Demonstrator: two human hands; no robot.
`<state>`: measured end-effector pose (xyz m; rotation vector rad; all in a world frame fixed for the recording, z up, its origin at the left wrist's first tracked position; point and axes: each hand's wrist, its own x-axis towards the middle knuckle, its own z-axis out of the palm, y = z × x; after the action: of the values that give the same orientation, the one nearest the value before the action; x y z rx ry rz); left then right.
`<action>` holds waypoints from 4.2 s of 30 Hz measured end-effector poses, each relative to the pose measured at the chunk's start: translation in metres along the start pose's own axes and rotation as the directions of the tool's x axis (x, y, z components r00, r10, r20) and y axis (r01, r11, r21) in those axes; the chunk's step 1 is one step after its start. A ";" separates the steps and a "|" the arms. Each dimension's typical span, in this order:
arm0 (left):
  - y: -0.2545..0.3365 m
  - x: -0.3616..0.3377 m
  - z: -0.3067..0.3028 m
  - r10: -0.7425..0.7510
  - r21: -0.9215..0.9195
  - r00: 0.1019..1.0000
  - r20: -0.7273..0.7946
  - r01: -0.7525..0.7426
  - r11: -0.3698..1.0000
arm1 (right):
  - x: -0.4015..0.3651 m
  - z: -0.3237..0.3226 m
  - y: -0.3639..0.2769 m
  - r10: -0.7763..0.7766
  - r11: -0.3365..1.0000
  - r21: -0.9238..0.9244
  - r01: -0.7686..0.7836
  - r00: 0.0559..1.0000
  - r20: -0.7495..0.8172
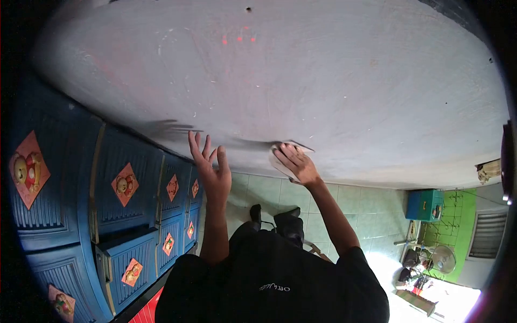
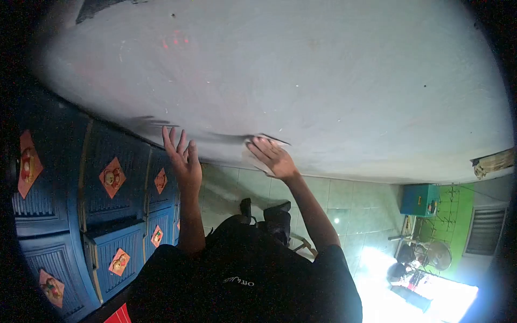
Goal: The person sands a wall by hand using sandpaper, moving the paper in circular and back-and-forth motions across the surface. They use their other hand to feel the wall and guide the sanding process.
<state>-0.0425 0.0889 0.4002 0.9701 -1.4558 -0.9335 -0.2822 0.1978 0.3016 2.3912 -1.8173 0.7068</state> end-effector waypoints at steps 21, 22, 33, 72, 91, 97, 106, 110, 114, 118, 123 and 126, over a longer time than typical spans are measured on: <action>-0.021 -0.001 0.000 -0.065 -0.078 0.973 0.223 0.084 0.993 | 0.059 -0.045 -0.036 -0.002 0.988 -0.151 -0.038 0.967 -0.256; -0.020 0.000 0.000 -0.060 -0.082 0.971 0.233 0.081 0.993 | 0.067 -0.045 -0.039 -0.002 0.982 -0.183 -0.051 0.961 -0.277; -0.014 0.004 -0.003 -0.095 -0.066 0.964 0.249 0.115 0.991 | -0.042 0.032 0.010 0.150 0.977 -0.113 -0.182 0.959 -0.240; -0.010 0.003 -0.001 -0.118 -0.040 0.934 0.336 0.139 0.989 | 0.010 0.034 -0.045 0.492 0.838 0.118 -0.533 0.645 -0.585; -0.005 0.005 0.005 -0.191 0.104 0.922 0.337 0.165 0.981 | 0.037 0.003 -0.031 0.348 0.879 0.040 -0.475 0.584 -0.734; -0.002 0.004 0.006 -0.181 0.044 0.920 0.349 0.177 0.983 | -0.023 0.083 -0.024 0.430 0.833 -0.032 -0.552 0.683 -0.591; -0.006 0.002 0.013 -0.157 -0.005 0.939 0.305 0.167 0.986 | 0.046 -0.004 -0.032 0.374 0.867 0.031 -0.497 0.608 -0.700; -0.003 0.000 0.011 -0.182 0.018 0.930 0.319 0.186 0.982 | -0.005 0.060 -0.020 0.402 0.861 0.020 -0.507 0.657 -0.638; -0.004 0.002 0.010 -0.204 0.051 0.922 0.330 0.198 0.979 | -0.034 0.085 -0.019 0.501 0.795 -0.044 -0.605 0.695 -0.515; 0.002 0.001 0.014 -0.218 0.061 0.918 0.330 0.210 0.976 | 0.026 0.016 -0.028 0.429 0.819 0.017 -0.573 0.592 -0.683; -0.003 0.003 0.014 -0.233 0.071 0.922 0.309 0.222 0.972 | 0.055 -0.046 -0.041 0.358 0.850 0.000 -0.527 0.577 -0.734; -0.006 0.000 0.012 -0.219 0.013 0.935 0.279 0.225 0.974 | 0.015 0.000 -0.031 0.387 0.847 -0.011 -0.532 0.630 -0.673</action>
<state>-0.0537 0.0871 0.3939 1.0344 -1.5889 -1.2907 -0.2505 0.1936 0.3150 1.2573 -2.0155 1.1385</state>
